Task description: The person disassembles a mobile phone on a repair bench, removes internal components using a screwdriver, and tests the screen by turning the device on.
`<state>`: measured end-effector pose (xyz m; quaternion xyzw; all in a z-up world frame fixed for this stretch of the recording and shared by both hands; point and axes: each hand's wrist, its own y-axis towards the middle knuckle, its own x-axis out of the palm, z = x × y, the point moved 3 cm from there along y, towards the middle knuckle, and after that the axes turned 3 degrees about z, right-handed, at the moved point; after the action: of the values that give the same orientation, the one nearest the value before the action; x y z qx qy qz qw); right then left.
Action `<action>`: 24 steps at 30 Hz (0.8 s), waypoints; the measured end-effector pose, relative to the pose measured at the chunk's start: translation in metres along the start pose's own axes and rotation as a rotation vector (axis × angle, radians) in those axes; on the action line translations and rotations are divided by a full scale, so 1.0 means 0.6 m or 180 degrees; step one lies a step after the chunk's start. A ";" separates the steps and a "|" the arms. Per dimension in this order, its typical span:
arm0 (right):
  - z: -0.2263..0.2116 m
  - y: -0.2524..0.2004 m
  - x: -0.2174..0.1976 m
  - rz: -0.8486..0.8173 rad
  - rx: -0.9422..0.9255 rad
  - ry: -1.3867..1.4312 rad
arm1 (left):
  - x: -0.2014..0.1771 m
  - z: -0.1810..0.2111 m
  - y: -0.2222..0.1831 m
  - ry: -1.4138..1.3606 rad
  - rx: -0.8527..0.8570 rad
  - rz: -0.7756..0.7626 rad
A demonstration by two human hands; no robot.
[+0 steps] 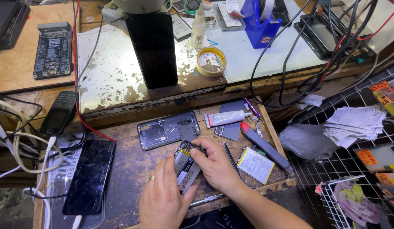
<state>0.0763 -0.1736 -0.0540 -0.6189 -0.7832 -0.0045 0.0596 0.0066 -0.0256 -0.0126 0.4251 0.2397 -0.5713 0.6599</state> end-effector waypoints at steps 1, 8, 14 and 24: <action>0.002 0.000 0.000 0.0013 0.0000 -0.0042 | 0.000 -0.002 0.001 0.0048 -0.0030 -0.0044; 0.004 0.005 0.000 -0.0056 0.0062 0.0078 | -0.007 -0.009 0.002 0.0168 0.0304 0.0010; 0.003 0.003 -0.002 -0.0094 -0.0069 -0.0258 | -0.012 -0.008 0.005 0.0139 0.0456 0.0108; 0.008 0.001 -0.078 0.0379 0.0281 -0.0271 | -0.048 -0.057 0.046 -0.0366 -0.0149 -0.1276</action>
<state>0.0873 -0.2185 -0.0632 -0.6608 -0.7462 0.0598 0.0536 0.0321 0.0184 0.0006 0.3202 0.2946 -0.7087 0.5553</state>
